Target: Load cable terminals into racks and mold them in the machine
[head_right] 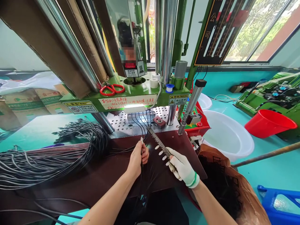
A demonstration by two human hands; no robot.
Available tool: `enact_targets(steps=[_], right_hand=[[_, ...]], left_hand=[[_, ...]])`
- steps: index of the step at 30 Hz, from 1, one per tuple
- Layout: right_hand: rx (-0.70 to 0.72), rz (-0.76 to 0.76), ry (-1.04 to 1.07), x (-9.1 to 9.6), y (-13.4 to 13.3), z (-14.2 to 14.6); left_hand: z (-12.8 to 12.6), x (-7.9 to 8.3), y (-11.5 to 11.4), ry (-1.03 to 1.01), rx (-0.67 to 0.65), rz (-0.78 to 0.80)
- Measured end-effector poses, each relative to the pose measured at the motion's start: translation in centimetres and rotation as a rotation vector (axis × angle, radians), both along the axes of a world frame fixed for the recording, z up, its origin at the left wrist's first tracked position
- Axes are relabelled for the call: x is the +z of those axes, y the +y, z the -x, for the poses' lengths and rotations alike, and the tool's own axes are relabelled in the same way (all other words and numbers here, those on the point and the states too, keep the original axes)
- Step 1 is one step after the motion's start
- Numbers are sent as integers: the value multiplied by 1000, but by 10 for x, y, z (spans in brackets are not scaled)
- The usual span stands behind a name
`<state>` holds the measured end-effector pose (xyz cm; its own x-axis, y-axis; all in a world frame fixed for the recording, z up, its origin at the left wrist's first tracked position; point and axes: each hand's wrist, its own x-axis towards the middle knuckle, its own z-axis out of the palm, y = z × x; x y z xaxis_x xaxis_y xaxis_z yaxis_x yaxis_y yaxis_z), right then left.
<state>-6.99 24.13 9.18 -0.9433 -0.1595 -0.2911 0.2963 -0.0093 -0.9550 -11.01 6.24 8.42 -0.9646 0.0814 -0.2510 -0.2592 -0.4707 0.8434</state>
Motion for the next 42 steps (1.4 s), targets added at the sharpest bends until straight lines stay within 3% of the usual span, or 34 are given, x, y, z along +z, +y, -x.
enact_targets(steps=[6, 23, 31, 39, 42], right_hand=[[37, 18, 4, 1, 2, 0], [72, -72, -17, 4, 1, 2], [86, -33, 106, -12, -1, 4], [43, -53, -29, 4, 0, 3], [63, -67, -25, 4, 3, 3]], left_hand=[[4, -6, 1, -33, -181, 3], [5, -8, 1, -81, -153, 116], [8, -16, -1, 21, -81, 295], [9, -9, -8, 131, -5, 346], [10, -12, -13, 169, -64, 418]])
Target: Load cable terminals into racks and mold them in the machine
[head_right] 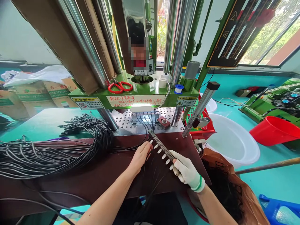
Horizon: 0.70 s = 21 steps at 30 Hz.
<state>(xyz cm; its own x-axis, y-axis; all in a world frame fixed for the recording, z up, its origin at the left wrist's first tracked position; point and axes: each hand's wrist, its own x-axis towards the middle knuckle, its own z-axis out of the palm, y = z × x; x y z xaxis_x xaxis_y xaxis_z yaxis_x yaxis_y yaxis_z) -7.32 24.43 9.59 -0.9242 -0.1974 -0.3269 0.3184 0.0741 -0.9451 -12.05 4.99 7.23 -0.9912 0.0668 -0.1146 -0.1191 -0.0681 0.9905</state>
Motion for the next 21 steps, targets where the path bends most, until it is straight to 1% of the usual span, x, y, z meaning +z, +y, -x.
enact_targets(steps=[2, 4, 10, 15, 18, 21], right_hand=[[14, -9, -1, -1, 1, 1], [28, -19, -4, -1, 2, 1], [58, -45, -27, 2, 3, 2], [72, -22, 46, -12, 4, 1], [52, -11, 52, -14, 3, -1], [-30, -22, -9, -6, 1, -2]], left_hand=[[0, -2, -1, 6, -43, 26], [0, -2, -1, 5, -69, 18], [2, -1, -3, 11, -93, 14], [2, -7, -3, 79, -63, 65], [4, -9, -1, 95, -77, 82], [8, -6, 0, 20, -107, 82]])
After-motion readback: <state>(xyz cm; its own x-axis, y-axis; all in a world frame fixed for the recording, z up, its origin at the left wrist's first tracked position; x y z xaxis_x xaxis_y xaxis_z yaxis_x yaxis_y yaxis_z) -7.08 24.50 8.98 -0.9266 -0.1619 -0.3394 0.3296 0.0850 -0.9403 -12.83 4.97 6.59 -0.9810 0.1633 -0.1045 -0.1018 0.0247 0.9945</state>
